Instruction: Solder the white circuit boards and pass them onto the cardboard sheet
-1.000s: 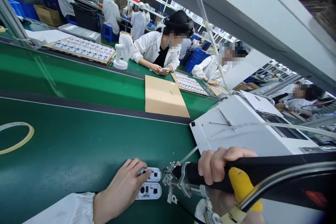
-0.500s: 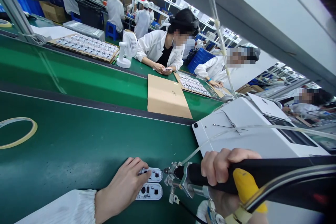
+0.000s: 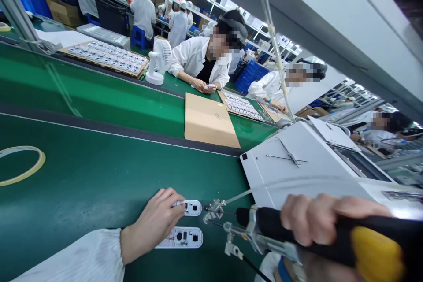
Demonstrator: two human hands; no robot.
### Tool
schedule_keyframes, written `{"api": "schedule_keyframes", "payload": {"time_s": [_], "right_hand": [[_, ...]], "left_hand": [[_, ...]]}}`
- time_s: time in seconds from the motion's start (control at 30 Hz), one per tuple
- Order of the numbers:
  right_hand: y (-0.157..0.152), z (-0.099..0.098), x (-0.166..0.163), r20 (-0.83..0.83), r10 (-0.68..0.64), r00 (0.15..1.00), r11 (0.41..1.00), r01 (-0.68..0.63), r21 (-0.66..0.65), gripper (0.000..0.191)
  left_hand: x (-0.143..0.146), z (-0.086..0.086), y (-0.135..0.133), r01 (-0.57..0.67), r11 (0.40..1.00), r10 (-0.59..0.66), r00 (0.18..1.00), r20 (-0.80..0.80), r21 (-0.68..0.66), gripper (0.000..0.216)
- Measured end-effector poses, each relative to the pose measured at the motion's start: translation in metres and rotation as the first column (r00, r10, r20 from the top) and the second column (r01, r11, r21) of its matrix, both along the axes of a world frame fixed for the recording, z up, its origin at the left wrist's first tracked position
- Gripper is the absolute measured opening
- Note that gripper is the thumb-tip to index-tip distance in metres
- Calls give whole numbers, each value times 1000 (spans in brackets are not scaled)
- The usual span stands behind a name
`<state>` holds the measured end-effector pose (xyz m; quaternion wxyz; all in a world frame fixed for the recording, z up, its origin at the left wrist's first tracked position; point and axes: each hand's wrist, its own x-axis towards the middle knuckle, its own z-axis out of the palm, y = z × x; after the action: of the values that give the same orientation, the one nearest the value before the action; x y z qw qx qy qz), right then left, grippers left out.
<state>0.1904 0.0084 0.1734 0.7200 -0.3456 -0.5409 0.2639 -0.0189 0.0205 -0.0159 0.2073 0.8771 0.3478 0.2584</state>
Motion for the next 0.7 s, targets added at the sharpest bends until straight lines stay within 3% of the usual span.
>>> {"api": "schedule_keyframes", "payload": {"time_s": [0.07, 0.17, 0.33, 0.43, 0.7], "right_hand": [[-6, 9, 1, -18, -77, 997, 997, 77, -19, 28], [-8, 10, -5, 16, -82, 997, 997, 82, -14, 34], [-1, -15, -8, 39, 45, 998, 999, -44, -30, 33], [0, -27, -6, -1, 42, 999, 999, -42, -25, 35], [-2, -34, -2, 28, 30, 999, 997, -28, -67, 33]], "left_hand": [[0, 2, 2, 12, 1000, -12, 1000, 4, 9, 21], [0, 4, 0, 20, 1000, -20, 1000, 14, -16, 23], [0, 4, -1, 16, 999, -15, 1000, 22, -50, 23], [-1, 3, -1, 14, 999, -13, 999, 33, -31, 23], [-1, 3, -1, 18, 1000, -17, 999, 38, -22, 26]]}}
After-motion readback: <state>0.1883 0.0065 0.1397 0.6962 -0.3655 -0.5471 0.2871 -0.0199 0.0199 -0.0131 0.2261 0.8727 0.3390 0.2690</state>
